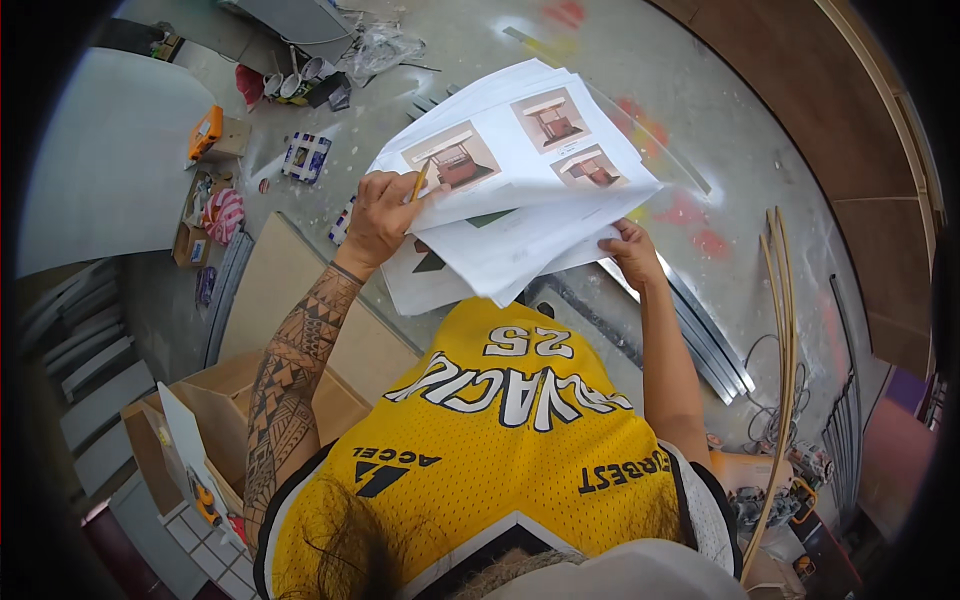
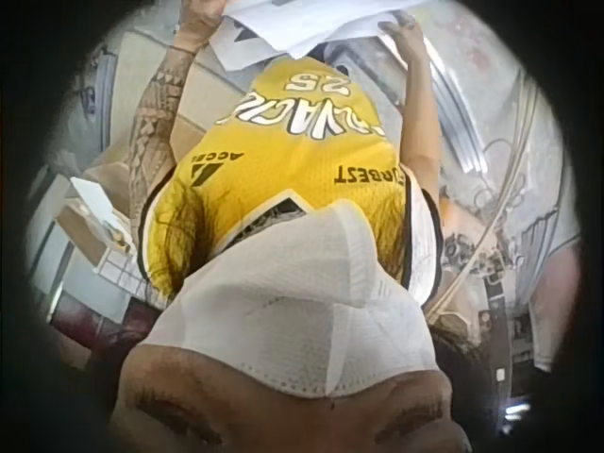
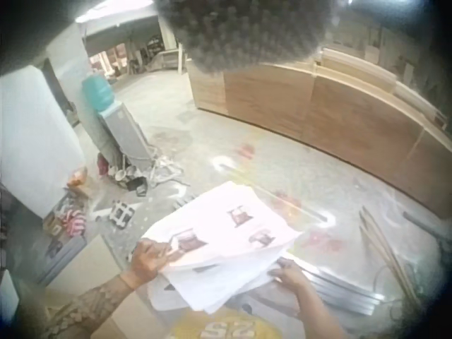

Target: The recorder uses a measuring tape and pencil to mark wood for a construction project, referencing a set of printed plans.

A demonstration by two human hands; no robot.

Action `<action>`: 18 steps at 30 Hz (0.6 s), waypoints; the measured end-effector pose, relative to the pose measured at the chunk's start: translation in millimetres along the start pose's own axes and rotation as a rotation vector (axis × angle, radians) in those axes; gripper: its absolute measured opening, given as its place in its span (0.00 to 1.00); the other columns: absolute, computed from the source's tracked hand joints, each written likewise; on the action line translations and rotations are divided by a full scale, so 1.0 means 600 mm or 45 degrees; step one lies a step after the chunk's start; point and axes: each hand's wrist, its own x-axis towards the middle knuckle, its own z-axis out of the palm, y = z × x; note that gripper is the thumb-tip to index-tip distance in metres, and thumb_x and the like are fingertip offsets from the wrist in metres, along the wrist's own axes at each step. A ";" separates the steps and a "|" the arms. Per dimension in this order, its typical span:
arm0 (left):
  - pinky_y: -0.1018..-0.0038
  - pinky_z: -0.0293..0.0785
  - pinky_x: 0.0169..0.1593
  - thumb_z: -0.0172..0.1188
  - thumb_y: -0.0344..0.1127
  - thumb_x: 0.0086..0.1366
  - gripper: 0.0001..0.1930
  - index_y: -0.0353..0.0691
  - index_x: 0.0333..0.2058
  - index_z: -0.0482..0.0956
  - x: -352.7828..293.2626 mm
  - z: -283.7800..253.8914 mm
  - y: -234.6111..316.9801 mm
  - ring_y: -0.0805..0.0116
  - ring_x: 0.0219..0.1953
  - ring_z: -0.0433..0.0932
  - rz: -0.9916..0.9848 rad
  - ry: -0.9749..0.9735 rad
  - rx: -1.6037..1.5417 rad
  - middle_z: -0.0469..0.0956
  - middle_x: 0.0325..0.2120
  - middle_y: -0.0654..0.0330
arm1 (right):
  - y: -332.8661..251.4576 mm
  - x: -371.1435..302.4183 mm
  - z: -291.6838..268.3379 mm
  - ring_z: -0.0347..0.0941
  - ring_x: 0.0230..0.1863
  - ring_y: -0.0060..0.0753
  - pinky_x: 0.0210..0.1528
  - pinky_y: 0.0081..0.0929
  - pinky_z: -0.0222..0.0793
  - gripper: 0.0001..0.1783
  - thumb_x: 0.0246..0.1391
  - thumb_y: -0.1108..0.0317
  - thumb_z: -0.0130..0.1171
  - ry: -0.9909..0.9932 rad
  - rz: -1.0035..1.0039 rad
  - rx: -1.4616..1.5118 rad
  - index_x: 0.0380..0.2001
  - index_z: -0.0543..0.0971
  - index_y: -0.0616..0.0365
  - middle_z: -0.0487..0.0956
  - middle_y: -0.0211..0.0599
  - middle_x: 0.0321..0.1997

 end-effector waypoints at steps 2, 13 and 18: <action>0.65 0.67 0.53 0.63 0.35 0.63 0.15 0.52 0.48 0.88 -0.006 -0.010 0.004 0.64 0.46 0.69 0.052 0.008 0.073 0.76 0.45 0.66 | -0.011 0.008 0.015 0.80 0.55 0.30 0.57 0.32 0.76 0.27 0.55 0.75 0.66 0.164 0.004 0.215 0.60 0.77 0.61 0.83 0.37 0.56; 0.68 0.70 0.53 0.72 0.32 0.55 0.20 0.56 0.48 0.89 -0.020 -0.016 0.021 0.64 0.47 0.73 -0.209 0.143 -0.273 0.78 0.42 0.66 | 0.010 -0.009 0.013 0.74 0.63 0.34 0.65 0.37 0.69 0.35 0.64 0.51 0.64 0.160 -0.216 0.775 0.67 0.70 0.59 0.77 0.35 0.64; 0.63 0.76 0.52 0.70 0.29 0.57 0.20 0.48 0.50 0.88 -0.009 0.031 0.017 0.55 0.46 0.79 -0.464 0.290 -0.596 0.80 0.45 0.59 | -0.029 -0.028 -0.012 0.80 0.48 0.25 0.54 0.26 0.74 0.15 0.64 0.66 0.64 0.293 -0.292 0.312 0.51 0.85 0.60 0.85 0.34 0.49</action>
